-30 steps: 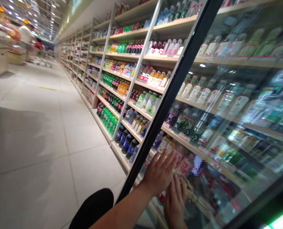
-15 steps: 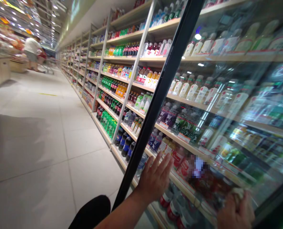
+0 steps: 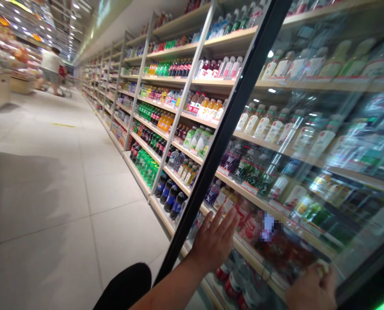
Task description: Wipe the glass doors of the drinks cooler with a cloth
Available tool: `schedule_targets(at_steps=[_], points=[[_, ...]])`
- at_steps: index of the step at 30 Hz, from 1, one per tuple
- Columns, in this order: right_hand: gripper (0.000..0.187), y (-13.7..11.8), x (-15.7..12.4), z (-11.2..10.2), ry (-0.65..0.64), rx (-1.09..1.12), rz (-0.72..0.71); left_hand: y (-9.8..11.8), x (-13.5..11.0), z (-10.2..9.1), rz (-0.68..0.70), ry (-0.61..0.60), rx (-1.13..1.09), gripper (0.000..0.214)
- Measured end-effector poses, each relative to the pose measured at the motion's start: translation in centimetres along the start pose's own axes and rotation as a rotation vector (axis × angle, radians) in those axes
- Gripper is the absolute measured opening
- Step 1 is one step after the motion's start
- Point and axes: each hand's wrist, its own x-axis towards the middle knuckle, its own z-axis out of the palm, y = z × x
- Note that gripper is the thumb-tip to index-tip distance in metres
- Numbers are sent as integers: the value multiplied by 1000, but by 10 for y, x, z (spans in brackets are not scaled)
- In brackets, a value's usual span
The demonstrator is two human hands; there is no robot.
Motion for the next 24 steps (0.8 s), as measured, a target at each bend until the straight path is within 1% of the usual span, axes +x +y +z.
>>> schedule_targets(at_steps=[1, 2, 3, 4, 5, 6, 8, 11, 14, 17, 21, 24], points=[[60, -16, -3, 9, 93, -35, -34, 0, 0, -1, 1, 0, 3, 52], [59, -33, -6, 17, 182, -84, -112, 0, 1, -2, 2, -1, 7, 52], [58, -50, -9, 26, 251, -123, -215, 0, 1, -3, 3, -3, 11, 52], [56, -67, -13, 33, 269, -142, -334, -1, 1, -3, 5, -5, 13, 51], [54, -84, -17, 40, 265, -136, -432, -1, 1, -3, 8, -5, 15, 51], [54, -100, -21, 47, 235, -116, -510, -1, 1, -3, 11, -2, 15, 51], [54, -126, -31, 57, 159, -64, -621, -1, 0, -3, 16, 2, 13, 51], [57, -149, -40, 65, 57, -14, -756, -1, -1, -1, 10, 7, 13, 51], [60, -151, -32, 65, 26, -7, -847, -2, -2, 0, 15, 12, 9, 50], [59, -141, -9, 58, 64, -34, -859, -3, -3, 0, 22, 21, -6, 49], [50, -110, 26, 42, 232, -48, -730, -3, -6, 1, 20, 23, -55, 50], [45, -72, 43, 30, 319, -71, -579, -2, -7, 3, 13, 32, -83, 49]])
